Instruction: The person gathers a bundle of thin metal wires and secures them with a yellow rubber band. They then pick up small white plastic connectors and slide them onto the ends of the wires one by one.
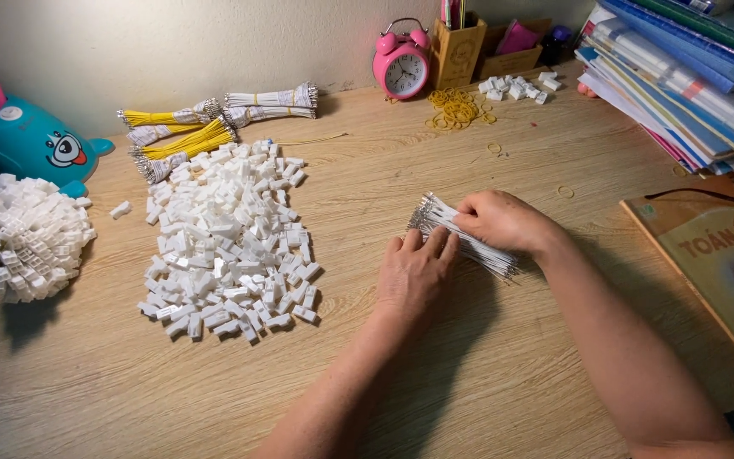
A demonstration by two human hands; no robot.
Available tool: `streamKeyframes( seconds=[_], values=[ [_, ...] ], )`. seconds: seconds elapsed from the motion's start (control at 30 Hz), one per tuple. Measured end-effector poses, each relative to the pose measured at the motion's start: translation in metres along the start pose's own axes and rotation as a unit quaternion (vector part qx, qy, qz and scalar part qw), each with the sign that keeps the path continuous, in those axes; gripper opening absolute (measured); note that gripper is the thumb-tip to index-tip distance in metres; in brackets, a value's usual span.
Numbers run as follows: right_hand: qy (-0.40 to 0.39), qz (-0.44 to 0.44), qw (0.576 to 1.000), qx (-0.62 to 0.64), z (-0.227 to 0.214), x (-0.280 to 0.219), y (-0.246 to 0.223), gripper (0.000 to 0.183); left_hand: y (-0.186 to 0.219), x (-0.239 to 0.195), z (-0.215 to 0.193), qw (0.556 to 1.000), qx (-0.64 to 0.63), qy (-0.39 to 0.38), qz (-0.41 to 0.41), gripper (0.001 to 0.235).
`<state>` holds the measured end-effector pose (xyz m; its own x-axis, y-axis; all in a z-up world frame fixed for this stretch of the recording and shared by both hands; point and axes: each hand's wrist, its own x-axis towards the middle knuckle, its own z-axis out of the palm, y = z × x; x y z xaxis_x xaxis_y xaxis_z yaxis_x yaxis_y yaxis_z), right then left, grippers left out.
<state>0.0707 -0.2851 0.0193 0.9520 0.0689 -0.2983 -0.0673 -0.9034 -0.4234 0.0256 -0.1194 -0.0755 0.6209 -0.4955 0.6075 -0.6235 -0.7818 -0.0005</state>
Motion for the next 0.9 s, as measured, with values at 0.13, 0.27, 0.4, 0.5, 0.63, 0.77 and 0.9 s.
streamKeyframes(
  seconds=[0.13,0.27,0.4,0.5,0.63,0.77,0.9],
  values=[
    [0.027,0.005,0.999,0.021,-0.005,-0.001,0.005,0.038,0.0,0.001,-0.012,0.998,-0.027,-0.05,-0.012,0.049],
    [0.055,0.001,0.997,0.059,-0.013,-0.016,-0.004,0.038,0.0,0.003,-0.01,0.999,-0.006,-0.045,-0.015,0.029],
    [0.07,-0.033,0.986,0.147,-0.012,-0.011,0.001,0.03,0.0,0.005,-0.017,0.998,-0.001,-0.064,-0.016,0.025],
    [0.073,-0.047,0.973,0.213,-0.002,0.0,0.014,0.027,0.001,0.008,-0.025,0.997,-0.005,-0.08,-0.021,0.026],
    [0.067,-0.052,0.96,0.268,0.012,0.01,0.023,0.028,0.001,0.014,-0.037,0.992,-0.006,-0.125,-0.019,0.023],
    [0.074,-0.086,0.952,0.283,0.015,0.02,0.033,0.022,0.002,0.024,-0.045,0.977,-0.047,-0.207,-0.023,0.033],
    [0.071,-0.104,0.95,0.287,0.009,0.009,0.024,0.025,0.003,0.031,-0.038,0.971,-0.09,-0.216,-0.051,0.028]
  ],
)
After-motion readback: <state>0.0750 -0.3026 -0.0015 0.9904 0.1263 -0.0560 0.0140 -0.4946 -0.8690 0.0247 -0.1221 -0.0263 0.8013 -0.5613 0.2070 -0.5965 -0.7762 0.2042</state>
